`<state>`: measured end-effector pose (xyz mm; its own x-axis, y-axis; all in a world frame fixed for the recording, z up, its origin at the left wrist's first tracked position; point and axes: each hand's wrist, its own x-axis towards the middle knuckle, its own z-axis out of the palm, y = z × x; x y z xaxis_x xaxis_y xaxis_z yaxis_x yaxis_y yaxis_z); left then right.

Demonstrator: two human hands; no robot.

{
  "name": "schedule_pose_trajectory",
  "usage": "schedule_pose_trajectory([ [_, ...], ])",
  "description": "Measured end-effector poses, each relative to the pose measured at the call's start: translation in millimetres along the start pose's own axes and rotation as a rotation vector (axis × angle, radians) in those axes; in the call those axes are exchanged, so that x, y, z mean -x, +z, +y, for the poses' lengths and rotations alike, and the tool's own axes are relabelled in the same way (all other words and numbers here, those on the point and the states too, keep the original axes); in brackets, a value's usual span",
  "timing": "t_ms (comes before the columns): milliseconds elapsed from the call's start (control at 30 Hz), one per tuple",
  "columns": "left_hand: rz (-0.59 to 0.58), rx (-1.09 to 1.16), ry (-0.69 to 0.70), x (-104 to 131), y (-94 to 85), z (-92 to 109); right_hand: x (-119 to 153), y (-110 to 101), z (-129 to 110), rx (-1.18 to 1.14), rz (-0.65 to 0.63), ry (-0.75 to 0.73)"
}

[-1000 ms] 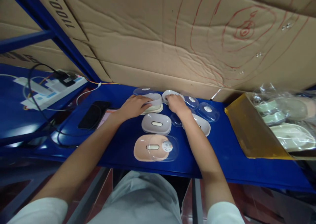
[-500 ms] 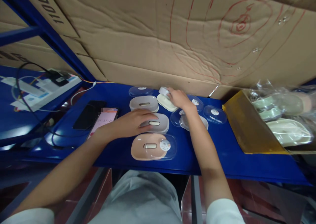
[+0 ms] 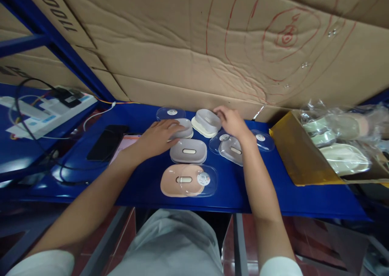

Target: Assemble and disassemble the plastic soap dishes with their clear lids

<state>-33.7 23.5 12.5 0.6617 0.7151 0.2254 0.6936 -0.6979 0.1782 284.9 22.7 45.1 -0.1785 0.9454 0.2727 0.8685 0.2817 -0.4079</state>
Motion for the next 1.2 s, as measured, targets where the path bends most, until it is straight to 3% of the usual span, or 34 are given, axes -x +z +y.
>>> schedule_pose_trajectory([
  [133, -0.035, -0.024, -0.096, -8, 3.2, -16, 23, 25, -50, -0.069, -0.225, -0.210],
  [233, -0.009, 0.002, -0.109, -12, 5.6, -20, 42, 43, -71, -0.108, -0.349, -0.334],
  [433, 0.360, 0.153, -0.195, -17, 7.8, -18, 59, 58, -73, 0.012, -0.343, -0.309],
  [500, 0.413, 0.139, -0.158, -11, 3.9, -12, 61, 59, -70, 0.022, -0.335, -0.311],
  [600, 0.354, 0.150, 0.009, 14, -6.1, 8, 63, 61, -65, 0.016, -0.323, -0.274],
  [700, 0.140, 0.232, 0.217, 56, -15.4, 30, 66, 62, -58, 0.023, -0.358, -0.234],
  [800, 0.014, 0.262, 0.233, 99, -18.1, 46, 68, 61, -52, 0.038, -0.373, -0.240],
  [900, -0.054, 0.240, 0.217, 123, -10.1, 59, 68, 59, -50, 0.008, -0.351, -0.260],
  [1000, -0.054, 0.147, 0.211, 125, 6.1, 73, 65, 54, -50, -0.051, -0.300, -0.281],
  [1200, -0.020, -0.010, 0.238, 99, 25.1, 89, 58, 50, -46, -0.041, -0.218, -0.234],
])
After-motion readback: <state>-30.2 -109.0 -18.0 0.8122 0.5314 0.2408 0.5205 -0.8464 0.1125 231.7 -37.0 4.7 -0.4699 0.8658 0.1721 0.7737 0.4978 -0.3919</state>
